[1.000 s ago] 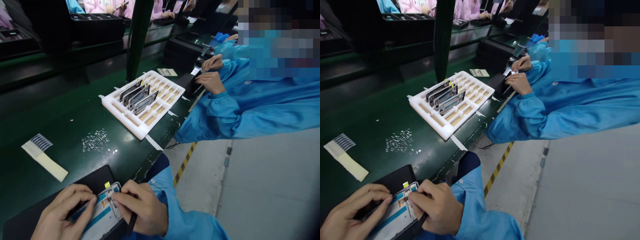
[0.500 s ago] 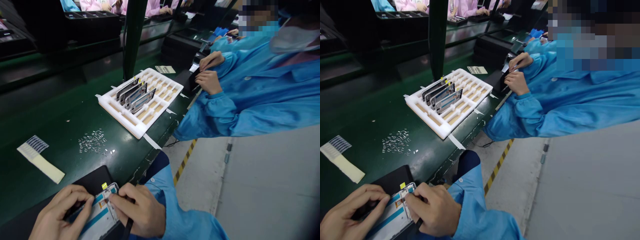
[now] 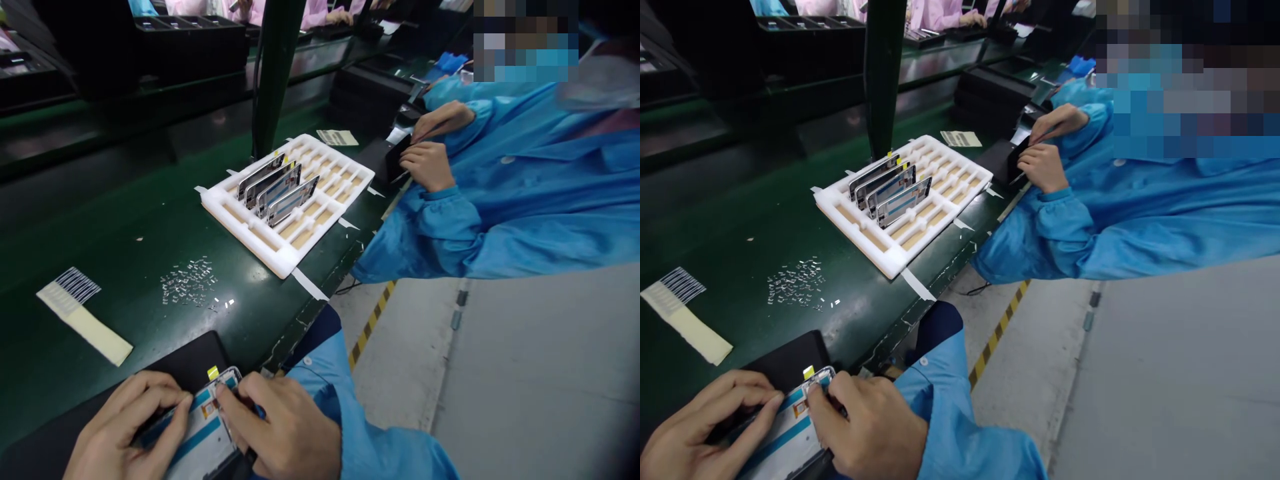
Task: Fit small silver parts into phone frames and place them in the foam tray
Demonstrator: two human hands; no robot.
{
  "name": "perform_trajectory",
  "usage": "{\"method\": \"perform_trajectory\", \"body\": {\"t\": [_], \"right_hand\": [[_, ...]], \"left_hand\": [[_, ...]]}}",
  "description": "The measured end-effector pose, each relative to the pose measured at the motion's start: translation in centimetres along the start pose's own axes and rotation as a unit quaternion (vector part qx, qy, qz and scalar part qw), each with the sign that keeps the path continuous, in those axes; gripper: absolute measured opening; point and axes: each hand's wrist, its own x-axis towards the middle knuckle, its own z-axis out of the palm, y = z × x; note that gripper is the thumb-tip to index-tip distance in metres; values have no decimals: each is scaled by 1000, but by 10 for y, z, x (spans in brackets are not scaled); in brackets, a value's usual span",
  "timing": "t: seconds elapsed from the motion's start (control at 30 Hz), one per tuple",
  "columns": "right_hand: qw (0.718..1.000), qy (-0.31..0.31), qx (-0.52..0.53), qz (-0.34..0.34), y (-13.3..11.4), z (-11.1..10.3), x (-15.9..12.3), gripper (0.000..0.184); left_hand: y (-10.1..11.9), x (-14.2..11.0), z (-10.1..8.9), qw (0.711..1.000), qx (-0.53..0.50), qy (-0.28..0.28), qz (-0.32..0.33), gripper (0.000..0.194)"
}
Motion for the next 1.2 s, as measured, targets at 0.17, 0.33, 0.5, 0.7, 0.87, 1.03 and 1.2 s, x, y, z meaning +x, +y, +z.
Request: {"method": "perform_trajectory", "body": {"t": [0.17, 0.33, 0.5, 0.7, 0.87, 1.03, 1.2], "right_hand": [[999, -14, 11, 51, -9, -2, 0, 36], [999, -13, 7, 53, -12, -7, 4, 39], [993, 55, -71, 73, -20, 5, 6, 37], [993, 11, -113, 43, -24, 6, 8, 23], [991, -6, -127, 42, -23, 0, 8, 22], [992, -20, -118, 27, -19, -4, 10, 20], [994, -39, -102, 15, -13, -8, 11, 24]], "left_hand": [[4, 1, -2, 1000, -1, -9, -9, 26], [7, 1, -3, 1000, -1, -20, -6, 20], [7, 0, -2, 1000, -2, -25, -7, 21], [7, -1, -2, 1000, -5, -21, -9, 19], [6, -1, -2, 1000, -8, -19, -3, 17], [7, -1, -3, 1000, -13, -24, -2, 17], [6, -1, -3, 1000, -14, -24, 1, 16]]}}
